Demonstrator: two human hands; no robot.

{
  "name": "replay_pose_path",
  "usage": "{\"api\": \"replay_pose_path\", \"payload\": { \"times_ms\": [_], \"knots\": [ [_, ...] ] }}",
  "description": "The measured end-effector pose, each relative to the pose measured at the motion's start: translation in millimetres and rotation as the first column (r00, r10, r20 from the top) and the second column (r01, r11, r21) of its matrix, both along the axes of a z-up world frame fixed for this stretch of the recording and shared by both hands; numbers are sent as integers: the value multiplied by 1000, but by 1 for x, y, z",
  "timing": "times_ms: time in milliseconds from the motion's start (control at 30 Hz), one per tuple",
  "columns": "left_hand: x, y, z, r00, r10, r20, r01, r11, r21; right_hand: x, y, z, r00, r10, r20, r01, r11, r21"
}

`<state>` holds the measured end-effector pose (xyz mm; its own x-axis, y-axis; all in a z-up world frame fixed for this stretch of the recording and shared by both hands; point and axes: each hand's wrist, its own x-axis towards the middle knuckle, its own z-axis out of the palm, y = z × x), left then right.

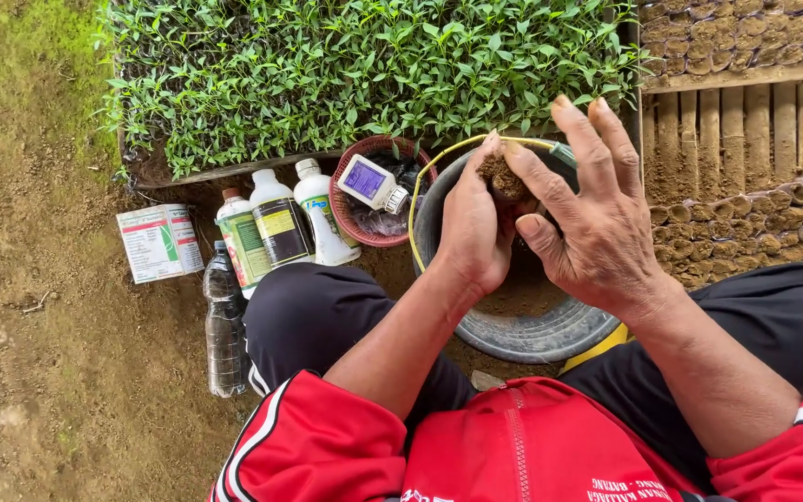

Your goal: Filling small plastic bags with soil from a bucket and placing them into a seedling tray.

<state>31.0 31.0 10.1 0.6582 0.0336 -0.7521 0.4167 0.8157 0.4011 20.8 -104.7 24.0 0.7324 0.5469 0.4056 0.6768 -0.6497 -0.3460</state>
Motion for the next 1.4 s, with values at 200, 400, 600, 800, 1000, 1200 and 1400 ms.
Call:
{"api": "replay_pose_path", "payload": {
  "times_ms": [200, 400, 600, 800, 1000, 1200, 1400],
  "knots": [
    [0, 0, 1, 997, -24, 69, 27, 999, -40, -1, 2, 0, 1000, -1, 23, 1, 1000, -4],
    [2, -3, 2, 997, 23, 74, -25, 999, 31, -4, 1, 3, 997, 46, 58, -46, 999, 1],
    [0, 1, 6, 992, -75, 97, 71, 997, 41, -8, -2, 4, 998, 52, 38, -55, 994, 99],
    [-3, 2, 1, 975, -53, 215, 52, 999, 10, -8, 3, 8, 998, 57, -2, -57, 998, 18],
    [0, 2, -8, 982, -25, 186, 31, 999, -25, -5, 3, 5, 1000, 17, 15, -17, 999, -48],
    [-8, 0, -3, 842, -296, 451, 146, 930, 336, 1, -2, 22, 871, 0, -491, 223, 890, 397],
    [-15, 2, -44, 877, -314, 364, 145, 894, 423, -3, -9, -11, 677, 239, -696, 301, 773, 559]
  ]
}}
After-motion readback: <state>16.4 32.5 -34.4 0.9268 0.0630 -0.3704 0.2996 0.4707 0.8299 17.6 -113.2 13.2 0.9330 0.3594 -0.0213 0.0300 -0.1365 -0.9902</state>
